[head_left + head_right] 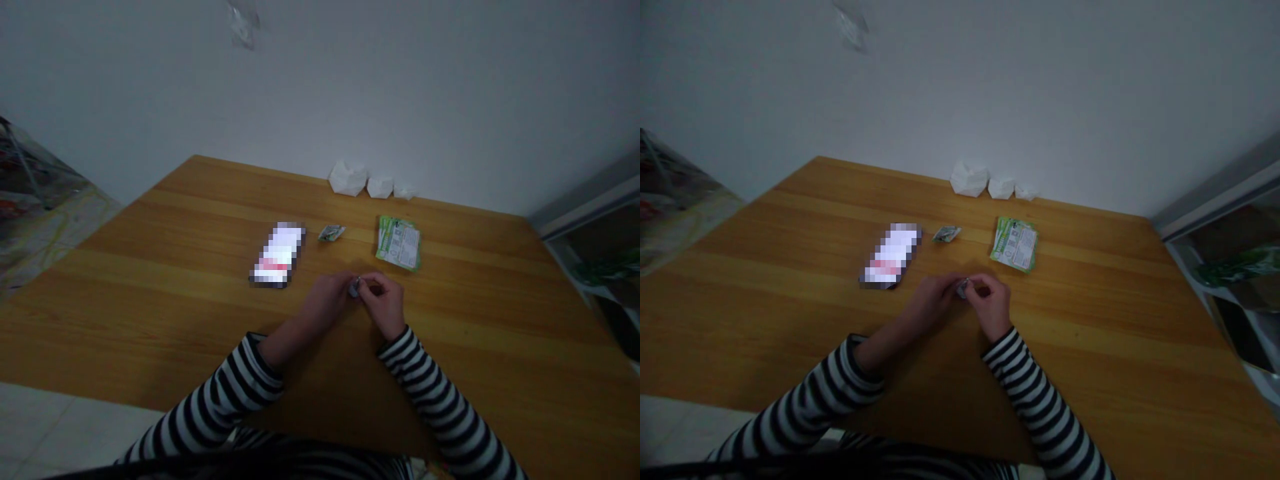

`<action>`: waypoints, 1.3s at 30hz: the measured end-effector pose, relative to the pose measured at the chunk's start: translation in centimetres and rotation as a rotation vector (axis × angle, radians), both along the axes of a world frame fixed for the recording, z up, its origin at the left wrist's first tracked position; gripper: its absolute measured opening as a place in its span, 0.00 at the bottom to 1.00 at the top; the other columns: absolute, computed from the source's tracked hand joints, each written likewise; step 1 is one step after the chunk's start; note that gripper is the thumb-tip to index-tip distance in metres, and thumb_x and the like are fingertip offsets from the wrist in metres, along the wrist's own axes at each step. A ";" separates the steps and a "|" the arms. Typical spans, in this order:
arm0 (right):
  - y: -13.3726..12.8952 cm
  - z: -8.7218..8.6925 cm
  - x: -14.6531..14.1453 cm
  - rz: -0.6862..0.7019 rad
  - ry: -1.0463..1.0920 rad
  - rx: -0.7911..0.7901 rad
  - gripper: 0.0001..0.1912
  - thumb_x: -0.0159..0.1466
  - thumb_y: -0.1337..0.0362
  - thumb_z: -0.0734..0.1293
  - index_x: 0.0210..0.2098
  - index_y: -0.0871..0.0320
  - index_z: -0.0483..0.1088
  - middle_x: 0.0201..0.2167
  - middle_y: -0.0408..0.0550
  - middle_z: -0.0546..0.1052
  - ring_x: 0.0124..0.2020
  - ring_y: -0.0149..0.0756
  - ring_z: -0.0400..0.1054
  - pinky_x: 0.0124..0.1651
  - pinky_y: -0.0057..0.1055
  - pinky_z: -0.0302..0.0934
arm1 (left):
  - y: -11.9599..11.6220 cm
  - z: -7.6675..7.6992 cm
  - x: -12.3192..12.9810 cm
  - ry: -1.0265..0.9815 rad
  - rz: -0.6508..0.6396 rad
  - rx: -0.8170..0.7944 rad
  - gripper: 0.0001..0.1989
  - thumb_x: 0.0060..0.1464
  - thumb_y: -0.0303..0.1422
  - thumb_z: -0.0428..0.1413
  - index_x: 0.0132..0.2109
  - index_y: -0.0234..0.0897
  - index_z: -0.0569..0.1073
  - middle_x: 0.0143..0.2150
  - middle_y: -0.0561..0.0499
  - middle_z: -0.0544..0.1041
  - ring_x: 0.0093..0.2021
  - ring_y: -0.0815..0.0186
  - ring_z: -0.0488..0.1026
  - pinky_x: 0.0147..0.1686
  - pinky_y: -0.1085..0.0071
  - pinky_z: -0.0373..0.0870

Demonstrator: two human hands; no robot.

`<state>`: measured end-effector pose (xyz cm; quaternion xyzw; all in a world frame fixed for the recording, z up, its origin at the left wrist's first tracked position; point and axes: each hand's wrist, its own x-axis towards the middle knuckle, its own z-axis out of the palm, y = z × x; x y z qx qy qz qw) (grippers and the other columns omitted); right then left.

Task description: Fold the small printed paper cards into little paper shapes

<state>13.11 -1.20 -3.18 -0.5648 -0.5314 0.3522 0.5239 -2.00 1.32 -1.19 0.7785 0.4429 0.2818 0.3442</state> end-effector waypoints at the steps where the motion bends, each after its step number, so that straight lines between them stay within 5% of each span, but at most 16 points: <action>1: 0.0 -0.1 0.2 0.037 -0.040 0.005 0.09 0.60 0.58 0.69 0.30 0.58 0.75 0.25 0.46 0.78 0.22 0.33 0.71 0.25 0.28 0.68 | 0.2 0.1 -0.3 0.082 -0.044 0.024 0.12 0.63 0.31 0.48 0.44 0.35 0.77 0.37 0.45 0.81 0.35 0.60 0.77 0.36 0.67 0.70; 6: -0.1 0.1 0.5 0.152 -0.121 0.007 0.07 0.62 0.60 0.67 0.31 0.56 0.74 0.25 0.45 0.77 0.22 0.34 0.72 0.23 0.28 0.66 | 0.8 0.8 -1.3 0.238 -0.066 0.091 0.09 0.63 0.33 0.49 0.38 0.36 0.73 0.31 0.46 0.77 0.30 0.62 0.72 0.30 0.70 0.63; 14: -0.3 0.4 0.5 0.228 0.005 -0.042 0.07 0.62 0.59 0.68 0.31 0.55 0.72 0.22 0.41 0.74 0.21 0.33 0.72 0.23 0.28 0.68 | 0.7 1.1 -1.2 0.190 -0.133 0.089 0.10 0.65 0.35 0.47 0.38 0.37 0.71 0.31 0.49 0.75 0.30 0.64 0.70 0.29 0.72 0.59; 23: -0.1 0.0 0.2 0.162 0.181 -0.041 0.09 0.62 0.58 0.68 0.30 0.56 0.70 0.23 0.41 0.73 0.21 0.31 0.70 0.23 0.27 0.70 | 0.9 0.8 -0.6 0.131 0.007 0.074 0.14 0.67 0.38 0.45 0.36 0.37 0.68 0.29 0.51 0.73 0.27 0.66 0.68 0.28 0.71 0.58; 29: -0.3 0.3 0.5 0.219 -0.041 0.006 0.05 0.62 0.63 0.67 0.30 0.56 0.71 0.22 0.41 0.73 0.21 0.30 0.70 0.23 0.24 0.66 | 1.0 1.1 -1.1 0.299 -0.122 0.092 0.12 0.67 0.39 0.46 0.43 0.36 0.69 0.36 0.48 0.78 0.33 0.63 0.74 0.28 0.71 0.60; 39: -0.4 0.5 0.6 0.346 0.177 -0.116 0.10 0.61 0.58 0.68 0.27 0.55 0.66 0.20 0.38 0.72 0.18 0.30 0.69 0.20 0.26 0.69 | 1.5 1.4 -1.8 0.264 -0.303 0.219 0.14 0.68 0.38 0.45 0.43 0.36 0.72 0.35 0.49 0.76 0.32 0.66 0.72 0.32 0.72 0.62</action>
